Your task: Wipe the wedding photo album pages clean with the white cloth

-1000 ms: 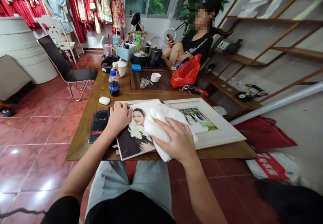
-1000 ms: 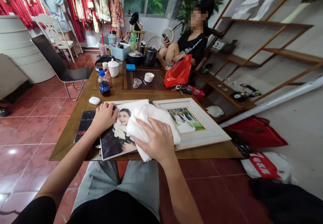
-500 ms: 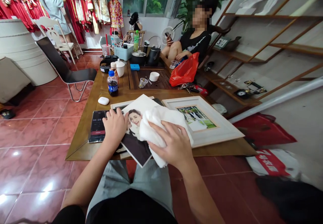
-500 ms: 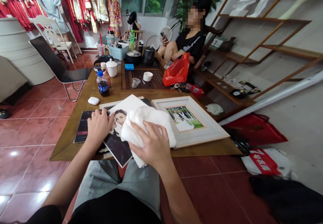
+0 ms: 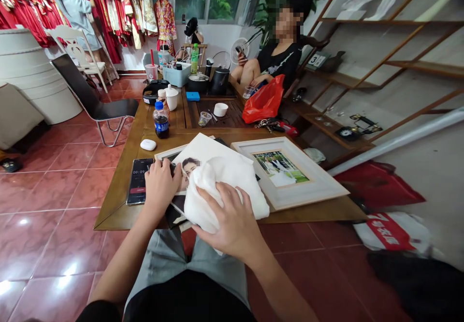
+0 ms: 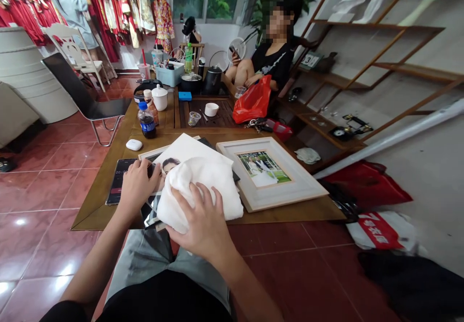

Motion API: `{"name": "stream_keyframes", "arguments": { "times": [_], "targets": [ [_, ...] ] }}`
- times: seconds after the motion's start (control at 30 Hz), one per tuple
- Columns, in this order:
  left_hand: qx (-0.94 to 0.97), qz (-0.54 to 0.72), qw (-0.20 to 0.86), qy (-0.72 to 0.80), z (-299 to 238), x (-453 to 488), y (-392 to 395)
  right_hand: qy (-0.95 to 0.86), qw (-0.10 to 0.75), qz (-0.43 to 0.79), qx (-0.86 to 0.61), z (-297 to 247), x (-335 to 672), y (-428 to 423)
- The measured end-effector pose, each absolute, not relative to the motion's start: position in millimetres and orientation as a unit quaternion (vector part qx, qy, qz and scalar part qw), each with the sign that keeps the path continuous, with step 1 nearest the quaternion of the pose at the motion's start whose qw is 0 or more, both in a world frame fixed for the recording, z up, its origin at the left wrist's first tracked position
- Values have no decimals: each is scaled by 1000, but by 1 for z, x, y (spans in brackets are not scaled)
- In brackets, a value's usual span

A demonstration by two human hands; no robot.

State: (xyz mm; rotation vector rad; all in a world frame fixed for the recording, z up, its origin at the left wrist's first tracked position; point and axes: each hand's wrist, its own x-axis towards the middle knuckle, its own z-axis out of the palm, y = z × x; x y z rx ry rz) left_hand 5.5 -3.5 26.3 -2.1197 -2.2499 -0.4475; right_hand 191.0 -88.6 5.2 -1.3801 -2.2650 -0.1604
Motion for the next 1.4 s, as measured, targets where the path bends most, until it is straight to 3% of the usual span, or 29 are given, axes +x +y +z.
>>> {"name": "stream_keyframes", "arguments": {
  "times": [0.5,0.93,1.17,1.4],
  "targets": [
    [-718,-238,-121,-643,15,-21,2,-883,184,2,-432,18,225,-69],
    [-743,-203,-177,-613,12,-23,22,-905,155,68,-390,22,260,-34],
    [-730,-217,-128,-635,10,-18,30,-899,122,155,-391,24,278,-14],
    [-732,-207,-91,-643,9,-7,34,-900,93,161,-393,26,292,-6]
  ]
}}
